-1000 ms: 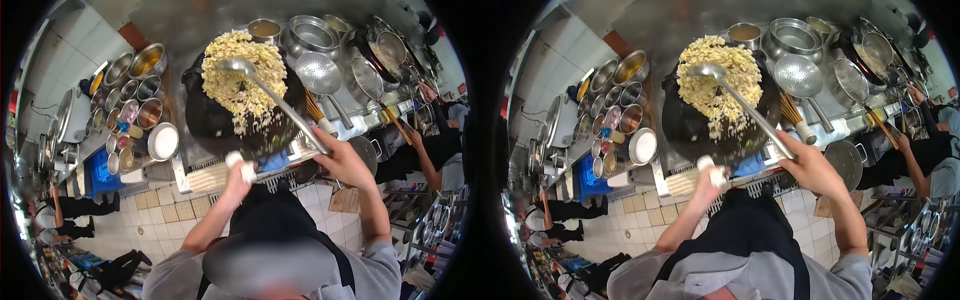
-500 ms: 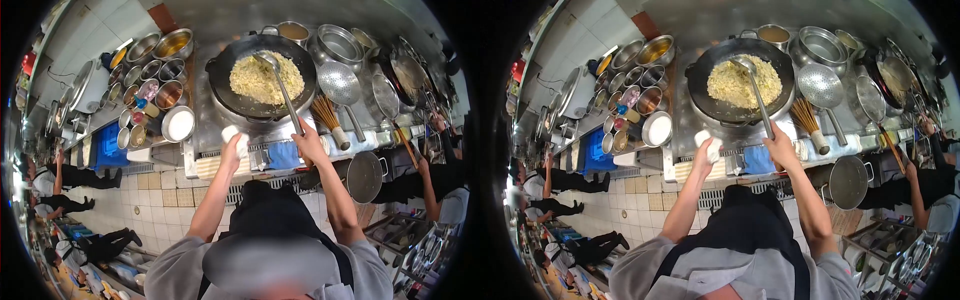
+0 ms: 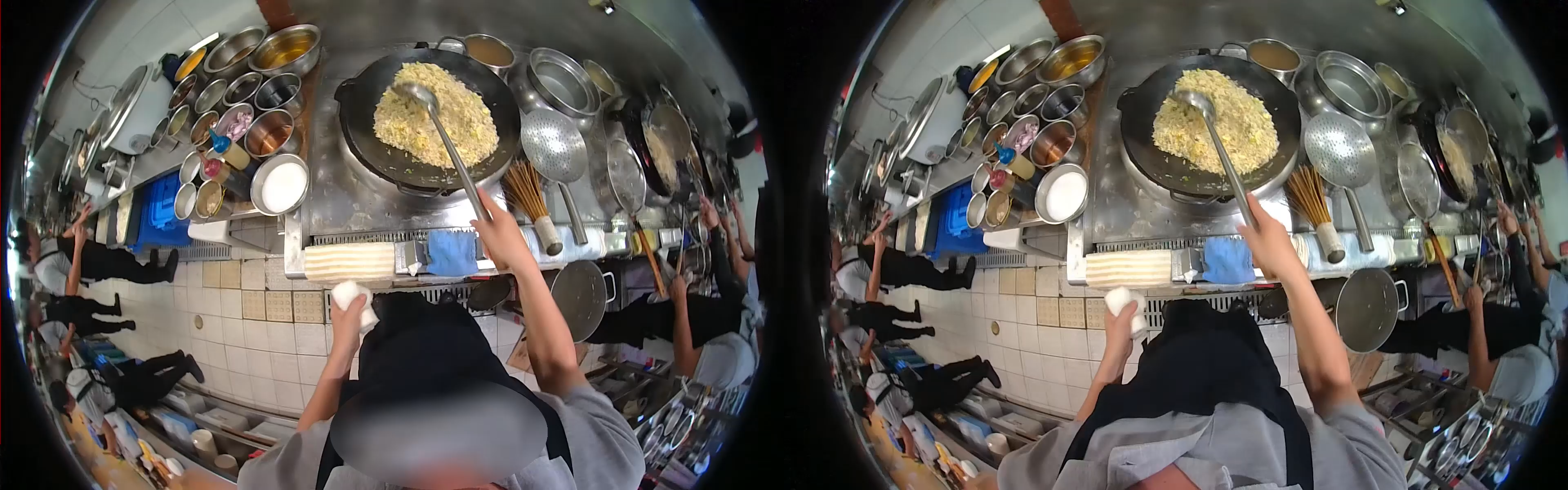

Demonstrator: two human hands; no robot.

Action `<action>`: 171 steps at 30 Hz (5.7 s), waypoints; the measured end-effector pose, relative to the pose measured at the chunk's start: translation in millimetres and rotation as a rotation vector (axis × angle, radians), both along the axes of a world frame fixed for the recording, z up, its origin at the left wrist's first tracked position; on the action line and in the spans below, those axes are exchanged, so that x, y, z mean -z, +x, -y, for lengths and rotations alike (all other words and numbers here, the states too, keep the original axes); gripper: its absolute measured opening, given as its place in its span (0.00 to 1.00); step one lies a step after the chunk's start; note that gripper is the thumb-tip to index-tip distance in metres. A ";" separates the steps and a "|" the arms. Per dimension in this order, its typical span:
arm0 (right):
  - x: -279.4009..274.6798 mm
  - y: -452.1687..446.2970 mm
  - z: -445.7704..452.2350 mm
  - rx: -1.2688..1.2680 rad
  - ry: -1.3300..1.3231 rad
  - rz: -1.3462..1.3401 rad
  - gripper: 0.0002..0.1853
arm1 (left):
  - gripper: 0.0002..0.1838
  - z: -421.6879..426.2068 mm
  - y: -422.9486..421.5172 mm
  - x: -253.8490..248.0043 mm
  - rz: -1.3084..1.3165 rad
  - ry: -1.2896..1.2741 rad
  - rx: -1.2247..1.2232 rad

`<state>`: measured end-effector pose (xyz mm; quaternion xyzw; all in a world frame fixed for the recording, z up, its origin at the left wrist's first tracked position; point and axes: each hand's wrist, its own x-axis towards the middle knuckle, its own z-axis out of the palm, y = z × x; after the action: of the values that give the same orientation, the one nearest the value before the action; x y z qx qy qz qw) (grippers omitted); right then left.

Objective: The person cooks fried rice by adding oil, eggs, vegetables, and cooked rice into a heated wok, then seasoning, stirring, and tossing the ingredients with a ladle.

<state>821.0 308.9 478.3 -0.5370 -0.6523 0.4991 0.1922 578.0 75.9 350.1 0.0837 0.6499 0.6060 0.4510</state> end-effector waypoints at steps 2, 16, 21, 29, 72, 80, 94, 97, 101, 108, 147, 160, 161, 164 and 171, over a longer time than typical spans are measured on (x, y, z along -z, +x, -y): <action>27.9 47.8 40.5 -0.130 0.280 0.091 0.34 | 0.25 17.4 -2.9 4.4 -0.032 -0.002 -0.060; 1.3 72.2 53.2 -0.307 0.295 0.512 0.41 | 0.24 21.8 2.8 -10.5 -0.160 -0.054 -0.124; 3.1 70.5 10.9 -0.221 0.192 0.273 0.37 | 0.24 13.7 4.1 -1.5 -0.141 0.002 -0.105; 31.0 37.5 -10.0 0.190 0.006 -0.113 0.40 | 0.23 -5.9 7.9 -7.6 -0.190 0.013 -0.028; -161.4 127.8 103.4 -0.223 -0.280 0.279 0.35 | 0.05 -146.6 56.6 -83.8 0.672 0.043 0.133; -57.7 59.8 58.2 -0.089 0.170 0.527 0.33 | 0.15 -141.0 29.3 -0.6 0.548 0.074 0.345; -131.4 69.0 97.5 -0.128 -0.186 0.347 0.31 | 0.03 -197.8 -1.5 -42.7 0.766 0.036 0.318; -73.3 59.2 73.0 -0.121 0.297 0.460 0.31 | 0.11 -177.7 17.0 15.4 0.535 0.112 0.392; -132.7 36.4 79.0 0.003 0.202 0.570 0.31 | 0.16 -147.2 16.2 -30.1 0.697 0.185 0.276; -189.4 57.6 95.6 0.029 0.252 0.535 0.32 | 0.10 -267.4 -42.2 -0.2 0.541 0.061 0.363; 52.8 -10.1 -403.4 0.468 -0.333 -0.493 0.04 | 0.24 55.6 55.7 -34.9 -0.039 -0.187 -0.211; 69.8 146.8 -291.5 0.640 0.377 0.026 0.22 | 0.23 98.7 59.9 41.2 -0.097 -0.339 -0.158; 68.2 153.0 -296.5 0.674 0.263 -0.121 0.19 | 0.23 64.7 80.3 -18.8 -0.003 -0.404 -0.223; 48.9 162.7 -313.2 0.731 -0.082 -0.650 0.06 | 0.23 85.3 79.1 2.2 -0.392 -0.438 0.054; -24.4 146.6 -350.4 0.587 -0.061 -0.691 0.04 | 0.12 79.3 92.8 -2.0 -0.260 -0.235 0.056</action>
<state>967.6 659.3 502.7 -0.5064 -0.3551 0.5927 0.5159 670.8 -3.4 352.1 0.1262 0.7665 0.4973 0.3864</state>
